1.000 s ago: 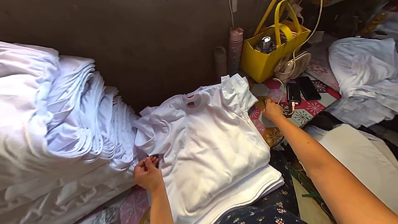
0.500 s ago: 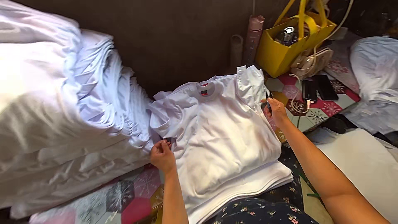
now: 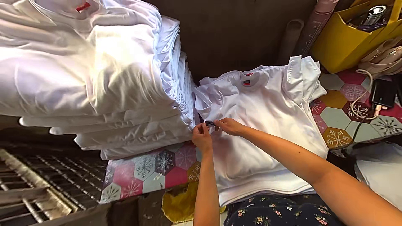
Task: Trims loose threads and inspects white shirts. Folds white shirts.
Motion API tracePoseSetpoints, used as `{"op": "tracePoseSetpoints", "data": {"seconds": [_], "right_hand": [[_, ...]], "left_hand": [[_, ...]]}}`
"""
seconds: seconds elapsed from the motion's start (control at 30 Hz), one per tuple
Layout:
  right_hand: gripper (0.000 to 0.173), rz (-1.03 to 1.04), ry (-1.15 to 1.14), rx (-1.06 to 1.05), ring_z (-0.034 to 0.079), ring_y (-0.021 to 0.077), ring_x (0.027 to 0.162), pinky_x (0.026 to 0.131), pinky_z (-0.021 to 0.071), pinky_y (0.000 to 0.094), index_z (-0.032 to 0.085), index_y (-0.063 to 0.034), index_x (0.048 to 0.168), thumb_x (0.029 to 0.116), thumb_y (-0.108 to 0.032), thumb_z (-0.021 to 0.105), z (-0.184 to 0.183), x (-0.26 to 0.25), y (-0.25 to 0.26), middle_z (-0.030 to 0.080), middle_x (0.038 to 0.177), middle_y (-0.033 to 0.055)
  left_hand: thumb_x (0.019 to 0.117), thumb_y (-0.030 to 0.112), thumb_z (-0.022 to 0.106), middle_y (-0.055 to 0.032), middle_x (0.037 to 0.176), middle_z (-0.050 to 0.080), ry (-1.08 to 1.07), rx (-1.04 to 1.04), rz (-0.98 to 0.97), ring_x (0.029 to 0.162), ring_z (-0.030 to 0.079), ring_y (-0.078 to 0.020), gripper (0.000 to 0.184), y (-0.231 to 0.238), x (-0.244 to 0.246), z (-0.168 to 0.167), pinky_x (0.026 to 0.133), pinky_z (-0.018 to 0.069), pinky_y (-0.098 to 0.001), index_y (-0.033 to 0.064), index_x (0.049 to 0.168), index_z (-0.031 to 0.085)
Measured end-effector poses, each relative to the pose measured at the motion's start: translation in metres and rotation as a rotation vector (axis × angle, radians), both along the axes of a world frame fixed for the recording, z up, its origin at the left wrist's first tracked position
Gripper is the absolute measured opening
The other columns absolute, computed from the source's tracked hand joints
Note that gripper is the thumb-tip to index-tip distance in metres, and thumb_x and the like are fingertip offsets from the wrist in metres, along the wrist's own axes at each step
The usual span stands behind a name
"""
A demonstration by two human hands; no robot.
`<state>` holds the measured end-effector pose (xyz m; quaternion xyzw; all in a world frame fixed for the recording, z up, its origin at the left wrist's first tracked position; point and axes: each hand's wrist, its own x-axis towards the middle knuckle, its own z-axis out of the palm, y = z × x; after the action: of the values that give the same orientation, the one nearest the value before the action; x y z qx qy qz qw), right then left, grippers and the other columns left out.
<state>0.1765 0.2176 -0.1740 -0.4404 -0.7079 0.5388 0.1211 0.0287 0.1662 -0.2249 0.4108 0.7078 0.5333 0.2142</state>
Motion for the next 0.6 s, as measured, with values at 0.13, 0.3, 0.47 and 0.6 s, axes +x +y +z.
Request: {"op": "tracePoseSetpoints", "data": {"seconds": [0.13, 0.3, 0.47, 0.6], "right_hand": [[0.057, -0.067, -0.039, -0.141, 0.046, 0.0121, 0.066, 0.067, 0.0408, 0.0329, 0.069, 0.001, 0.096, 0.1128, -0.042, 0.034, 0.001, -0.017, 0.004, 0.056, 0.078, 0.0055], [0.055, -0.227, 0.02, -0.301, 0.037, 0.0062, 0.049, 0.05, 0.0323, 0.0248, 0.068, -0.0038, 0.087, 0.1094, -0.048, 0.043, -0.003, -0.027, 0.013, 0.048, 0.063, -0.0013], [0.054, -0.267, 0.042, -0.323, 0.033, 0.0041, 0.04, 0.042, 0.0276, 0.0223, 0.069, -0.0058, 0.078, 0.1067, -0.048, 0.051, -0.016, -0.029, 0.024, 0.047, 0.053, -0.0031], [0.05, -0.251, 0.036, -0.23, 0.038, 0.0058, 0.048, 0.051, 0.0343, 0.0275, 0.069, -0.0045, 0.076, 0.1059, -0.043, 0.055, -0.016, -0.027, 0.025, 0.053, 0.058, -0.0013]], "left_hand": [[0.1, 0.006, 0.061, -0.0157, 0.09, 0.072, 0.036, -0.017, 0.026, 0.08, 0.072, -0.017, 0.018, 0.0, 0.002, 0.001, 0.08, 0.0589, -0.0341, -0.0088, 0.108, 0.067], [0.0997, 0.007, 0.061, -0.0142, 0.088, 0.072, 0.063, -0.033, 0.023, 0.078, 0.071, -0.0147, 0.017, 0.0, 0.0, 0.0, 0.078, 0.058, -0.032, -0.0067, 0.106, 0.069], [0.0991, 0.008, 0.062, -0.014, 0.087, 0.072, 0.069, -0.022, 0.016, 0.078, 0.071, -0.0158, 0.017, 0.001, -0.002, -0.004, 0.078, 0.0579, -0.0337, -0.0061, 0.105, 0.069], [0.0988, 0.009, 0.062, -0.0148, 0.086, 0.072, 0.091, -0.023, 0.016, 0.079, 0.071, -0.0179, 0.018, 0.002, -0.002, -0.005, 0.079, 0.0578, -0.0357, -0.0068, 0.104, 0.07]]}}
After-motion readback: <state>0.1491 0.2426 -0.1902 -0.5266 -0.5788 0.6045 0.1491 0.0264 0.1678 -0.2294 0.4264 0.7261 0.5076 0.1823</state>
